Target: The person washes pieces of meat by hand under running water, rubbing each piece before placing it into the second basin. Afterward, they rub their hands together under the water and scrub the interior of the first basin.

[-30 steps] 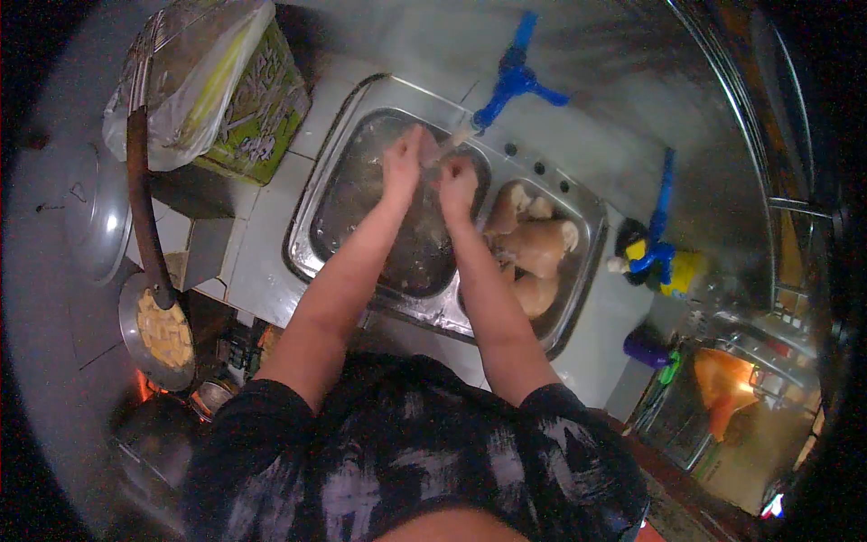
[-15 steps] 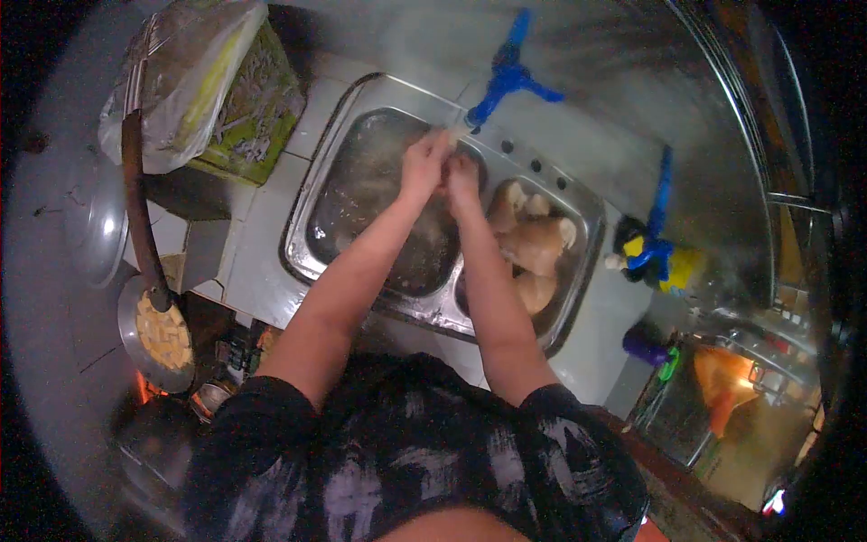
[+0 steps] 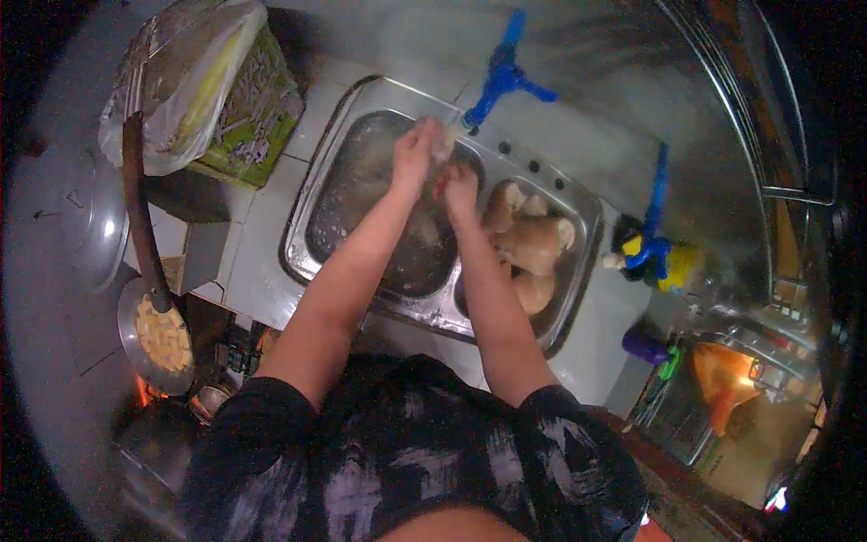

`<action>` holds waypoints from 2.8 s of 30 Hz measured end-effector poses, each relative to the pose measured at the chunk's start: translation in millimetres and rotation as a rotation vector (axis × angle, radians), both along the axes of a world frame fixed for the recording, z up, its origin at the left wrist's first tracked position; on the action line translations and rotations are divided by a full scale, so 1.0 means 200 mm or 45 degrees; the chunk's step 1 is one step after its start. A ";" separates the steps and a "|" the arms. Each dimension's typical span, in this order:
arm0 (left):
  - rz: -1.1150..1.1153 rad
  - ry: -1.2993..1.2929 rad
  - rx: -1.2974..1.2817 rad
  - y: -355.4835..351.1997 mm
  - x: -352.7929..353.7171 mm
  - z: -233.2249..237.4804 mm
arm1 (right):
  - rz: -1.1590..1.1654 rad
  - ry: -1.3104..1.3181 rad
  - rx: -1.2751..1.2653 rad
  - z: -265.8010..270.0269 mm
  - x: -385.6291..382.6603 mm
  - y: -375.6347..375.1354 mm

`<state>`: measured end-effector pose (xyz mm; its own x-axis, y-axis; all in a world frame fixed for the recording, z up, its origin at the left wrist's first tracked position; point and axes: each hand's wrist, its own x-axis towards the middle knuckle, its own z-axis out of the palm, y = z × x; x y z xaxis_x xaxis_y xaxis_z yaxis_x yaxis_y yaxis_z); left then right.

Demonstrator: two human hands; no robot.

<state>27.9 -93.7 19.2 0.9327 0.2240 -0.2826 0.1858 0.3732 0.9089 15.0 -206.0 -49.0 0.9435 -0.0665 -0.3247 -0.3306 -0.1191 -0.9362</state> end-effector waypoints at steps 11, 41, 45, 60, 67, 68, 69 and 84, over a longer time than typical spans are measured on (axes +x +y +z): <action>-0.059 0.322 -0.591 0.11 0.13 0.04 | 0.418 -0.337 -0.033 0.17 0.02 -0.03; -0.117 0.047 0.780 -0.04 0.00 -0.18 | 0.001 -0.547 -1.035 0.24 -0.20 0.09; -0.283 0.281 -0.296 -0.03 0.02 -0.15 | 0.185 -0.574 -0.812 0.25 -0.14 0.04; -0.054 -0.266 1.054 0.01 -0.07 -0.30 | 0.131 -0.434 -0.880 0.28 -0.08 0.22; 0.021 0.073 0.210 0.00 -0.08 -0.38 | 0.444 -0.343 -1.064 0.18 -0.02 0.17; 0.021 0.084 0.138 0.00 -0.07 -0.37 | 0.484 -0.329 -1.068 0.18 -0.01 0.17; 0.020 0.097 0.066 0.00 -0.07 -0.36 | 0.523 -0.312 -1.072 0.19 -0.01 0.17; 0.099 0.217 0.222 0.04 -0.05 -0.20 | 0.096 -0.448 -0.815 0.34 -0.06 0.23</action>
